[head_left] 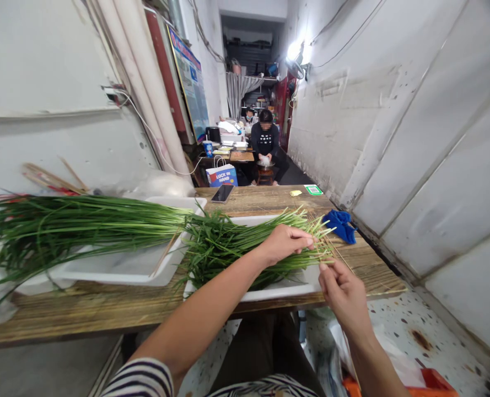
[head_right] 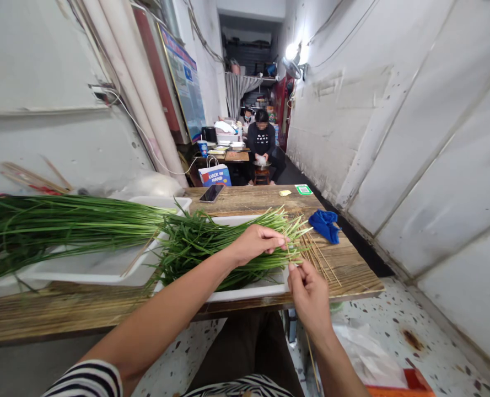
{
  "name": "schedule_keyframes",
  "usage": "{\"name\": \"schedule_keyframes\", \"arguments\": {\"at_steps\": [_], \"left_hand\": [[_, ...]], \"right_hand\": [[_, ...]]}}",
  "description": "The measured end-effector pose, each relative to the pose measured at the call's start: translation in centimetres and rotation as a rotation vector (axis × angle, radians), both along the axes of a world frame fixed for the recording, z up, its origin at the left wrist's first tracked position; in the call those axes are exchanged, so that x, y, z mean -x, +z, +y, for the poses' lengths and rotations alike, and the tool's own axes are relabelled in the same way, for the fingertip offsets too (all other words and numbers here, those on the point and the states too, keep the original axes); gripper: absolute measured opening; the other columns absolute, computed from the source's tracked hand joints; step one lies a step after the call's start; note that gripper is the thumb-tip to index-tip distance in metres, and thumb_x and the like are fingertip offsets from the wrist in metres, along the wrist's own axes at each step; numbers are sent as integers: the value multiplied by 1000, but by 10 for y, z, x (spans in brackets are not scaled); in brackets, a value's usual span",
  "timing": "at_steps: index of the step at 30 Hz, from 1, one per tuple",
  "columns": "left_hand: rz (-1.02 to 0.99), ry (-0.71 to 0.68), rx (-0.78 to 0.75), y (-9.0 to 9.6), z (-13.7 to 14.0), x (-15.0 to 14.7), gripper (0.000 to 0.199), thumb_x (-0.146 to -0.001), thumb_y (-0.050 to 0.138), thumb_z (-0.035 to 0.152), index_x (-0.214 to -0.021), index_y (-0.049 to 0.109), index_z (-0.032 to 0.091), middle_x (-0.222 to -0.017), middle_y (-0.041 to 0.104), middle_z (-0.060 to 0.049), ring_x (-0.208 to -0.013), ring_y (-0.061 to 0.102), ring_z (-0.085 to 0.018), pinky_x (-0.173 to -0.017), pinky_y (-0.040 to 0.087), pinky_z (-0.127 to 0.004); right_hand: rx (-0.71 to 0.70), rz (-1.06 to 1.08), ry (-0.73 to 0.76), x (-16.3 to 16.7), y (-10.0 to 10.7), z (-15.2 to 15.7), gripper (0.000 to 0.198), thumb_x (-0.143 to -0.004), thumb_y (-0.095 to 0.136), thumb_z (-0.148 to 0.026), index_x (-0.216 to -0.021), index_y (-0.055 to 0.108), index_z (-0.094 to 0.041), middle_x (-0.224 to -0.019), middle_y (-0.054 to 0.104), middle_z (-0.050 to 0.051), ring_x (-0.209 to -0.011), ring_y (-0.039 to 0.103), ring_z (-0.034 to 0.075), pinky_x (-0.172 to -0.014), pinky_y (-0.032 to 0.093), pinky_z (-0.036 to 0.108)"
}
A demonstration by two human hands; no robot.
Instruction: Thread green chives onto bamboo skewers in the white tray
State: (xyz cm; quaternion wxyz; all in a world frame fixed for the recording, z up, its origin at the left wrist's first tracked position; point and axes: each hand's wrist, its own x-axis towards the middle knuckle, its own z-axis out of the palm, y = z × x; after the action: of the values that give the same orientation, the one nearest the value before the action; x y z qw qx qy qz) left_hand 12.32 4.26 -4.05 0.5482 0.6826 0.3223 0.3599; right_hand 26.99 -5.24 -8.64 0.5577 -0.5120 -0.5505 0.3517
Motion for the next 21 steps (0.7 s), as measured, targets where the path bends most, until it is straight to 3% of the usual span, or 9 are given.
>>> {"name": "schedule_keyframes", "arguments": {"at_steps": [4, 7, 10, 14, 19, 21], "left_hand": [[187, -121, -223, 3, -3, 4, 25, -76, 62, 28, -90, 74, 12, -91, 73, -8, -76, 63, -15, -73, 47, -25], [220, -179, -330, 6, -3, 7, 26, -78, 58, 22, -98, 73, 15, -104, 71, -8, -96, 64, -18, -88, 45, -27], [134, -89, -241, 6, 1, 9, 30, -80, 53, 17, -106, 69, 14, -106, 70, -9, -96, 64, -17, -87, 47, -27], [15, 97, -35, 3, 7, 9, 30, -80, 49, 9, -104, 68, 9, -97, 71, -13, -75, 66, -12, -64, 47, -21], [-148, 30, 149, 6, 4, 5, 55, -78, 55, 6, -131, 44, 10, -86, 71, -12, -62, 66, -12, -53, 46, -20], [-194, 36, 215, 6, 2, 1, 51, -77, 57, 6, -127, 44, 7, -80, 71, -12, -63, 67, -14, -57, 50, -23]], "right_hand": [[14, 54, -2, 0, 1, 3, 28, -87, 55, -46, -84, 55, -18, -49, 35, -9, -40, 28, 8, -38, 21, 20], [17, 91, -24, 0, 2, 4, 30, -85, 56, -47, -88, 56, -17, -48, 37, -9, -39, 29, 8, -37, 21, 19], [24, 123, -45, 1, 4, 3, 36, -84, 58, -46, -104, 56, -16, -47, 40, -9, -37, 29, 7, -36, 20, 19], [21, 152, -35, 2, 4, 0, 46, -86, 58, -43, -121, 52, -14, -48, 41, -9, -38, 30, 7, -36, 19, 19], [10, 127, 11, 2, 4, -1, 38, -87, 57, -41, -112, 56, -13, -48, 40, -9, -40, 29, 7, -37, 20, 20], [10, 135, 18, 2, 5, -2, 37, -86, 58, -41, -110, 55, -13, -47, 39, -9, -39, 29, 7, -38, 19, 20]]}}
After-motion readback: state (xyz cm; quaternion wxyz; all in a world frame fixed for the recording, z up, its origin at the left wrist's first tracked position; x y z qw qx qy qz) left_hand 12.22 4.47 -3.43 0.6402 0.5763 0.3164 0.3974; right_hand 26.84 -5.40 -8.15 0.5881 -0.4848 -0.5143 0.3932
